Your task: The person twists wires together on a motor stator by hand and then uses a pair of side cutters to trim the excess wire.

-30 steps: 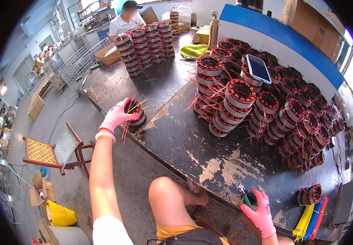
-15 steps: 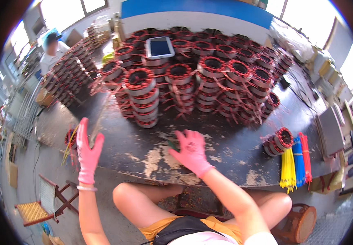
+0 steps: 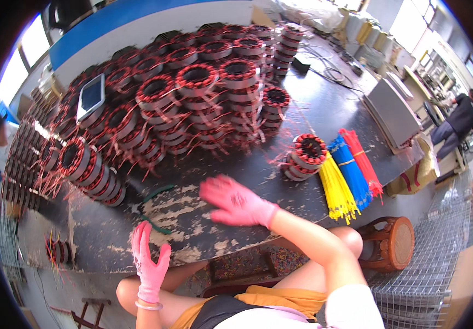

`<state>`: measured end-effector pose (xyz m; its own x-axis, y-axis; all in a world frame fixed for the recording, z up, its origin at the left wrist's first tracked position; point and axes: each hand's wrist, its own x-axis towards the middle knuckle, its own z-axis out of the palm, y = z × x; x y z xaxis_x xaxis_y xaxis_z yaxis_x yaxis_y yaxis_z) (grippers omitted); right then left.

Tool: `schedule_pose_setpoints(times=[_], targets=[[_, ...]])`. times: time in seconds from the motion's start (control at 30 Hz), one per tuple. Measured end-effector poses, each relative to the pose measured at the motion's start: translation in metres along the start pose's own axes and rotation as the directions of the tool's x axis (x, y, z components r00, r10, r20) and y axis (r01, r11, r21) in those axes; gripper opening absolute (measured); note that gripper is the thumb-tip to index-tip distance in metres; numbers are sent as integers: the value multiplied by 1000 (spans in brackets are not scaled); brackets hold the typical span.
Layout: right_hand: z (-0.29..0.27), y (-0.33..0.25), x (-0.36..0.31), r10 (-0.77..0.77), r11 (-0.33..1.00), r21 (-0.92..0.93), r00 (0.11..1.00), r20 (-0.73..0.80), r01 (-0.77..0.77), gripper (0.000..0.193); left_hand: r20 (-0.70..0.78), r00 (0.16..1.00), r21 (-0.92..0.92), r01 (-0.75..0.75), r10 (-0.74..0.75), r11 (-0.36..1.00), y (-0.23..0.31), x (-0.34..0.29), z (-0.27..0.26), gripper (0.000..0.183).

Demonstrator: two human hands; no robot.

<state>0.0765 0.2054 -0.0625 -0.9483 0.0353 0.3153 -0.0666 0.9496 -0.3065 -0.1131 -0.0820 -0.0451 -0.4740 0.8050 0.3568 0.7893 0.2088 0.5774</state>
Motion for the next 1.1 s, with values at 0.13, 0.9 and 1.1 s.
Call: schedule_pose_setpoints(times=[0.13, 0.9, 1.1], targets=[[-2, 59, 10, 149, 977, -116, 962, -229, -179, 55, 64, 998, -48, 1, 2, 999, 11, 2, 13, 77], [-16, -76, -74, 188, 949, -181, 921, -340, -260, 34, 80, 764, -48, -639, 640, 768, 144, 18, 57, 61], [-45, -86, -105, 302, 907, -78, 768, -564, -413, 35, 136, 886, -132, -426, 442, 895, 135, 27, 103, 67]])
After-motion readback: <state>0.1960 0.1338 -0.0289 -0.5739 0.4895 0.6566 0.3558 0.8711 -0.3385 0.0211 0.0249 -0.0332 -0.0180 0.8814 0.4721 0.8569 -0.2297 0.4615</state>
